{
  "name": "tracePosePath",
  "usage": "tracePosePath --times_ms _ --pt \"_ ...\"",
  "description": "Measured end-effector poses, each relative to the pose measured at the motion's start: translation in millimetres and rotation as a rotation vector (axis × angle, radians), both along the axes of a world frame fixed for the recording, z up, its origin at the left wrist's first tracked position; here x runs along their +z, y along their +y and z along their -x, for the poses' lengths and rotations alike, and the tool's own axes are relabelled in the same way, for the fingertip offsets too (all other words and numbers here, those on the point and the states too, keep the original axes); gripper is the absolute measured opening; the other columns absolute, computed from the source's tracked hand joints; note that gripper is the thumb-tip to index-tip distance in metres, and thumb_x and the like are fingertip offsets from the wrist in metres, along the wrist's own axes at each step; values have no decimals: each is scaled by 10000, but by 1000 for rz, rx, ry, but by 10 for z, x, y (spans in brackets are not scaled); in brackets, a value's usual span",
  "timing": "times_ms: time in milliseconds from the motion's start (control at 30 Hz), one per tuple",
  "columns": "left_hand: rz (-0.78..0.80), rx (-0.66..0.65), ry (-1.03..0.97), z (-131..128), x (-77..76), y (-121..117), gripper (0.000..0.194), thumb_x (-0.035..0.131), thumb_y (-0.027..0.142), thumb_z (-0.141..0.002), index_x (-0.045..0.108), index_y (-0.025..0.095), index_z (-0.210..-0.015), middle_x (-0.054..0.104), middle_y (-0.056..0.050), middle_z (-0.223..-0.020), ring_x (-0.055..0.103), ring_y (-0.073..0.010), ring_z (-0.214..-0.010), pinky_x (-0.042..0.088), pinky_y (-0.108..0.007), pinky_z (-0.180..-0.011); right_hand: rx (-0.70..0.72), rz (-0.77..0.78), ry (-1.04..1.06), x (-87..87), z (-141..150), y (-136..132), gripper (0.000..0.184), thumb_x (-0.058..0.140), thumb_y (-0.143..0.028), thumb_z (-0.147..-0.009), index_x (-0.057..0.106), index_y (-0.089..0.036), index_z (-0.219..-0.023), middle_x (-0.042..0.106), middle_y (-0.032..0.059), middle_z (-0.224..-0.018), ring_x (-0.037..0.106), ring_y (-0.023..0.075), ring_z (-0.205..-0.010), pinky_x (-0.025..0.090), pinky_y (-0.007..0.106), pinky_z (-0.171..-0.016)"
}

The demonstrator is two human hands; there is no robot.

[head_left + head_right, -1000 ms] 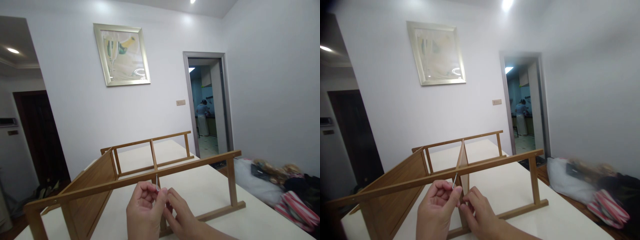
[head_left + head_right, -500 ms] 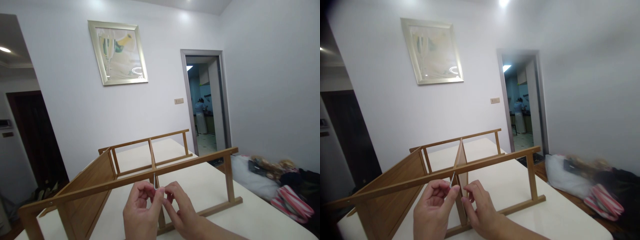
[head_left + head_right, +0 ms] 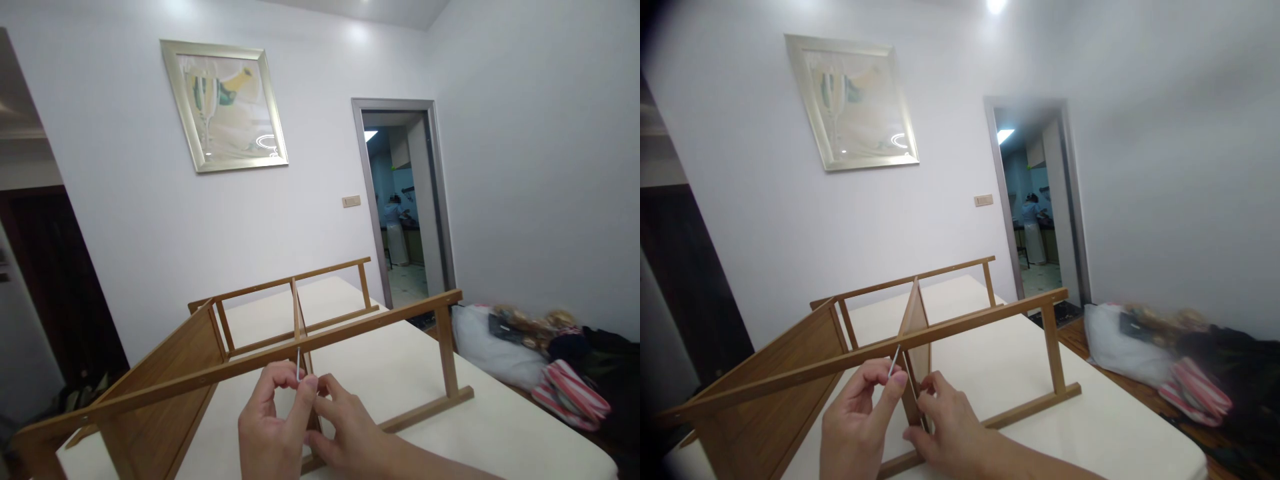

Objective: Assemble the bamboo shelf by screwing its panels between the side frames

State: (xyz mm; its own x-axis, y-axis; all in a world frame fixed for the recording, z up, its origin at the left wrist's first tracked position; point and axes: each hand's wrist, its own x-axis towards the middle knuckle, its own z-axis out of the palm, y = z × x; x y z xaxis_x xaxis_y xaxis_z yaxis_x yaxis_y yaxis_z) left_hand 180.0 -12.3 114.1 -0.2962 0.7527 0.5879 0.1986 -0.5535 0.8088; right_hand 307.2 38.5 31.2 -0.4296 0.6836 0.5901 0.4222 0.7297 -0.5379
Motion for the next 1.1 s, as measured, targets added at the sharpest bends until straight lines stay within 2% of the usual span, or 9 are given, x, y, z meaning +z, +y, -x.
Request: tracePosePath --times_ms 133,333,500,667,1100 --pt "59 -17 39 56 12 59 280 763 441 -674 623 199 -682 660 -48 -835 607 -217 -848 468 -280 -805 34 82 77 -165 61 108 101 686 -212 -766 589 -212 -739 498 15 -1003 558 130 -773 486 272 -691" --pt "42 -84 26 43 7 136 245 720 415 -731 610 197 -725 642 -50 -856 605 -208 -850 487 -290 -793 39 175 202 -337 148 209 91 633 -153 -786 579 -196 -727 479 11 -992 522 101 -720 467 253 -638" --pt "47 -134 -24 3 75 129 228 708 367 -749 571 192 -697 621 -47 -863 600 -183 -830 487 -270 -782 -24 180 219 -358 172 205 114 579 -186 -825 543 -198 -717 465 18 -1002 507 103 -700 443 261 -607" --pt "26 -146 -46 11 156 164 240 727 331 -711 550 190 -632 624 -47 -839 603 -181 -808 482 -273 -782 -70 135 238 -392 196 233 104 556 -219 -843 546 -205 -740 455 37 -987 522 143 -767 462 270 -605" --pt "29 -269 -52 214 166 207 215 700 279 -729 540 182 -623 608 -58 -863 595 -187 -871 483 -273 -808 -124 107 210 -420 331 211 92 530 -250 -872 535 -223 -784 438 28 -934 520 147 -718 480 264 -577"
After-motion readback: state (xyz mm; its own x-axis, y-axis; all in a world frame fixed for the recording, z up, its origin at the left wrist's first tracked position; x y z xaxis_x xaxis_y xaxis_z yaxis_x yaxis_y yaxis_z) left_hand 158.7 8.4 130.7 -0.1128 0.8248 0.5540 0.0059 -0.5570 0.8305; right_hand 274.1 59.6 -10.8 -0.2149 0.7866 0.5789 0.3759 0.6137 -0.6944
